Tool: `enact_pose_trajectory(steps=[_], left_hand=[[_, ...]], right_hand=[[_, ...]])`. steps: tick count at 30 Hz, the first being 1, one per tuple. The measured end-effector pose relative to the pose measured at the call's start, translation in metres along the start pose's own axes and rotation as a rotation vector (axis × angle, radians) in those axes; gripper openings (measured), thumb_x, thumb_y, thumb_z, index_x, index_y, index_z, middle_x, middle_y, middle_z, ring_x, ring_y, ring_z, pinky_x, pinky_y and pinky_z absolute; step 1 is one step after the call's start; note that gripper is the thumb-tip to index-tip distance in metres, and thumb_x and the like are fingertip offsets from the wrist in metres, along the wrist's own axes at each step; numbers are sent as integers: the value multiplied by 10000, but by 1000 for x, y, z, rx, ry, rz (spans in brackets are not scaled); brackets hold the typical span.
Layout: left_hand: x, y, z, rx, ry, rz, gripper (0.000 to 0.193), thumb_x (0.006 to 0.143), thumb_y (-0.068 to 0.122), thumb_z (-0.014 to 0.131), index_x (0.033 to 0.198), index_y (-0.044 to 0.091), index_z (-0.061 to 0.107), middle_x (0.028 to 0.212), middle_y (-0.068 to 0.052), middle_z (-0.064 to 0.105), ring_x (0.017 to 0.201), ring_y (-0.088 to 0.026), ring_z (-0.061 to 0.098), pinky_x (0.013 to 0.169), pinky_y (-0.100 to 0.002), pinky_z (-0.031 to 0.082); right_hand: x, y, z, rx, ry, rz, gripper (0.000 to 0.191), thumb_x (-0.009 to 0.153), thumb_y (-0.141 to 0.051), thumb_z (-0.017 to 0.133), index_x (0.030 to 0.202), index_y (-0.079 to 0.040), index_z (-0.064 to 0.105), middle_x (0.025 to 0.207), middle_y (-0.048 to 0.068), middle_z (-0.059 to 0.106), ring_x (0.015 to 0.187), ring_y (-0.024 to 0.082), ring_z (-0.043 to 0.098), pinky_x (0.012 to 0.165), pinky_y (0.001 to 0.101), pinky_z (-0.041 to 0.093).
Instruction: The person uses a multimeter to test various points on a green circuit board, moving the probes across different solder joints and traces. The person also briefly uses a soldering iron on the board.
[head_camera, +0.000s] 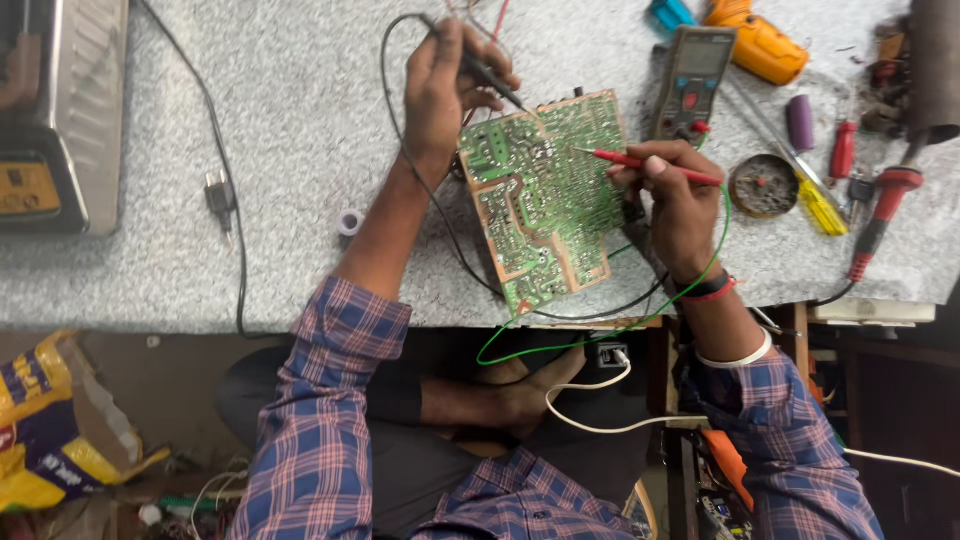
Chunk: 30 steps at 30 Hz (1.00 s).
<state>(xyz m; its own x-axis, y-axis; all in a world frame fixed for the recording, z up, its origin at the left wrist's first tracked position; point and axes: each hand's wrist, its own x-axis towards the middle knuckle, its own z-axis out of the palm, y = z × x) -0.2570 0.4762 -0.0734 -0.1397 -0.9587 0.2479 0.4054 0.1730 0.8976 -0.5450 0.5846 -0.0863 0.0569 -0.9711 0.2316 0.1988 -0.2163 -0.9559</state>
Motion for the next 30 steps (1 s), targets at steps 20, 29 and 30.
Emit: enact_pose_trajectory(steps=[20, 29, 30], left_hand=[[178, -30, 9, 283, -291, 96, 433, 1157, 432, 442, 1040, 56, 622, 952, -52, 740, 872, -125, 767, 725, -243, 608], [227, -65, 47, 318, -317, 167, 390, 1169, 398, 451, 1057, 58, 603, 966, -57, 740, 886, -138, 781, 733, -255, 640], [232, -68, 51, 307, -314, 166, 388, 1171, 395, 449, 1062, 55, 600, 968, -60, 737, 888, -142, 781, 735, -260, 646]], right_hand=[[169, 23, -57, -205, -141, 6, 331, 1035, -125, 504, 1233, 60, 694, 1068, 147, 752, 913, 147, 652, 873, 287, 531], [205, 20, -115, -213, -128, 37, 347, 1020, -115, 482, 1239, 47, 697, 1063, 132, 753, 908, 134, 649, 857, 279, 528], [208, 20, -120, -209, -128, 37, 347, 1020, -114, 483, 1240, 47, 697, 1062, 131, 752, 907, 134, 647, 856, 279, 527]])
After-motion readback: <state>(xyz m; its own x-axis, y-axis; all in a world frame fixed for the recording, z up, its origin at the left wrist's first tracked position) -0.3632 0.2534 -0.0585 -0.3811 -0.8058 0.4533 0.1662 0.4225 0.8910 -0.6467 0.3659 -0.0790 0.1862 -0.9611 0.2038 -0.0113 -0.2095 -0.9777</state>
